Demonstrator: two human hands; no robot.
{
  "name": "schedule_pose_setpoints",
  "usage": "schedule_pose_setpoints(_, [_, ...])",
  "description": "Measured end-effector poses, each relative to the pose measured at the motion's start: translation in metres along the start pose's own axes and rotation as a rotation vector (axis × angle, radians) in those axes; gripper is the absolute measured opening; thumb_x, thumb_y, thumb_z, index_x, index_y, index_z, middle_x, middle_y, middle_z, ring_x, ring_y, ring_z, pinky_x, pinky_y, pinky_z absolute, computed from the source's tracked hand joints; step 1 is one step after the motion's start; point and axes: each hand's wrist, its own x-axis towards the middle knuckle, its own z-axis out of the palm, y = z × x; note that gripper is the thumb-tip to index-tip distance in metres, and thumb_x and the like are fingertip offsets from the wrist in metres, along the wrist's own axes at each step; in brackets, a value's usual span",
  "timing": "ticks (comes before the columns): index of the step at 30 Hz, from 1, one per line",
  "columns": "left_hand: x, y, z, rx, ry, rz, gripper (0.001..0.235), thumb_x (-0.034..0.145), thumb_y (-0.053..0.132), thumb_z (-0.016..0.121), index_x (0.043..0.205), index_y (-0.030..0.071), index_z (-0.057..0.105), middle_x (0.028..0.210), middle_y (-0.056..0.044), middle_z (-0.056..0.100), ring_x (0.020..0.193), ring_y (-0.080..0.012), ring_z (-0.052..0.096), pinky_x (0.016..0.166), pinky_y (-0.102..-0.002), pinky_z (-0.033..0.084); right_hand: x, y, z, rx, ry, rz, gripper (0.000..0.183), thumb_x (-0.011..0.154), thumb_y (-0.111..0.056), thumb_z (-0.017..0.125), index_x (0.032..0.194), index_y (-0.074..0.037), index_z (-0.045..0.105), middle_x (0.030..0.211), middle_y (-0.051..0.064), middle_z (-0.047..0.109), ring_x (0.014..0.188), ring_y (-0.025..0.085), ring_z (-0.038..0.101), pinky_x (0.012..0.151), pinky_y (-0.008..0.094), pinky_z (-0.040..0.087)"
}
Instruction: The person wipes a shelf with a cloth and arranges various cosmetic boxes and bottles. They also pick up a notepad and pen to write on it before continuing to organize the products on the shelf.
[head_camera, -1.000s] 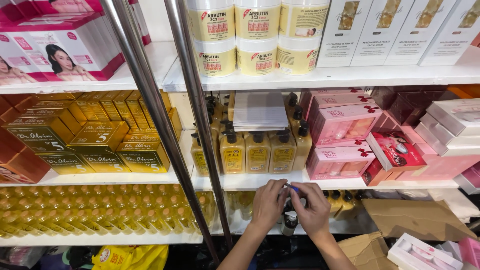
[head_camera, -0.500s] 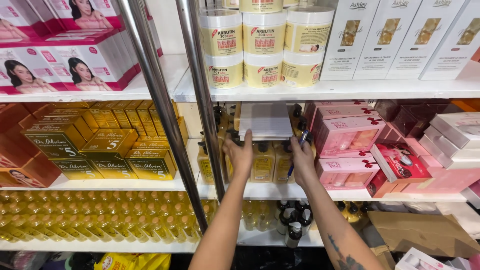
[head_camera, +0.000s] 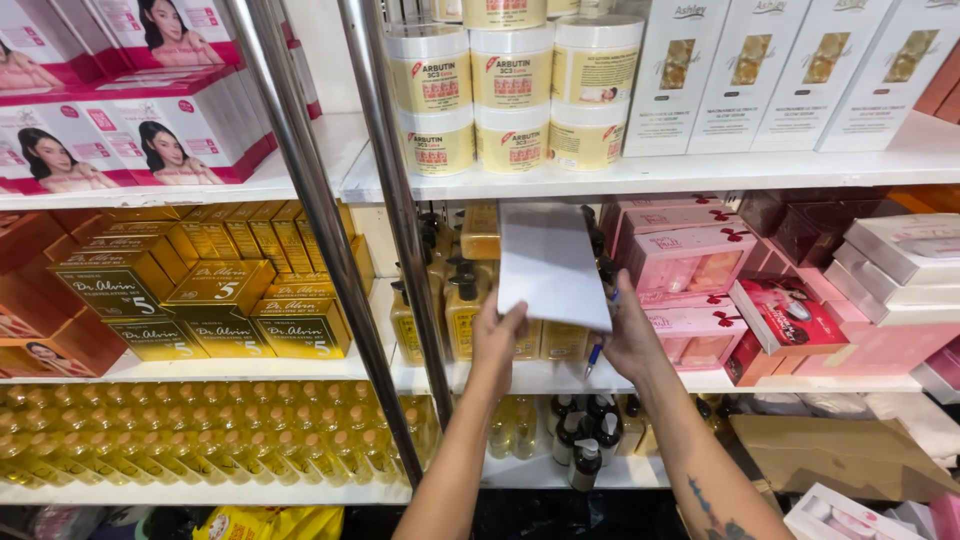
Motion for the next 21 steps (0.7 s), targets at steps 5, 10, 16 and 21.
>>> schedule_pose_setpoints(5, [-0.065,-0.042,-0.007,0.033,-0.131,0.005,0.052,0.093,0.022,0.067,0.144,0.012,0.059,0.088,-0.006,0.065,0.081,-0.0168,0.059,0.084,-0.033,0.056,-0.039,-0.011,-0.036,-0.054,-0.106,-0.037,0.05,0.094,-0.029,0.068,0.137,-0.006,0.059,0.124,0.008,0.068,0.113,0.023,0.065,0.094,0.04,0.055])
schedule_pose_setpoints(10, [-0.103,-0.067,-0.009,0.017,-0.314,0.043,0.059,0.09,0.019,0.071,0.144,0.009,0.051,0.126,-0.006,0.068,0.116,-0.0171,0.062,0.101,-0.036,0.052,-0.099,-0.021,-0.059,-0.039,0.056,-0.032,0.049,0.092,-0.012,0.062,0.14,-0.01,0.052,0.123,0.007,0.068,0.112,0.021,0.067,0.095,0.039,0.054])
schedule_pose_setpoints(16, [-0.11,-0.048,0.011,0.161,-0.028,0.013,0.071,0.091,0.041,0.058,0.155,0.019,0.039,0.151,-0.018,0.049,0.137,-0.0318,0.052,0.112,-0.048,0.045,-0.154,-0.02,-0.1,-0.064,0.0,-0.062,0.05,0.091,-0.007,0.063,0.14,-0.009,0.057,0.123,0.009,0.07,0.109,0.018,0.066,0.093,0.036,0.053])
schedule_pose_setpoints(21, [-0.119,-0.04,0.039,0.121,-0.094,0.143,0.075,0.095,0.039,0.057,0.16,0.017,0.028,0.161,-0.017,0.039,0.146,-0.0292,0.042,0.118,-0.045,0.035,-0.178,0.0,-0.133,-0.112,0.044,-0.055,0.043,0.091,-0.005,0.065,0.135,-0.003,0.061,0.121,0.012,0.072,0.109,0.019,0.067,0.094,0.036,0.053])
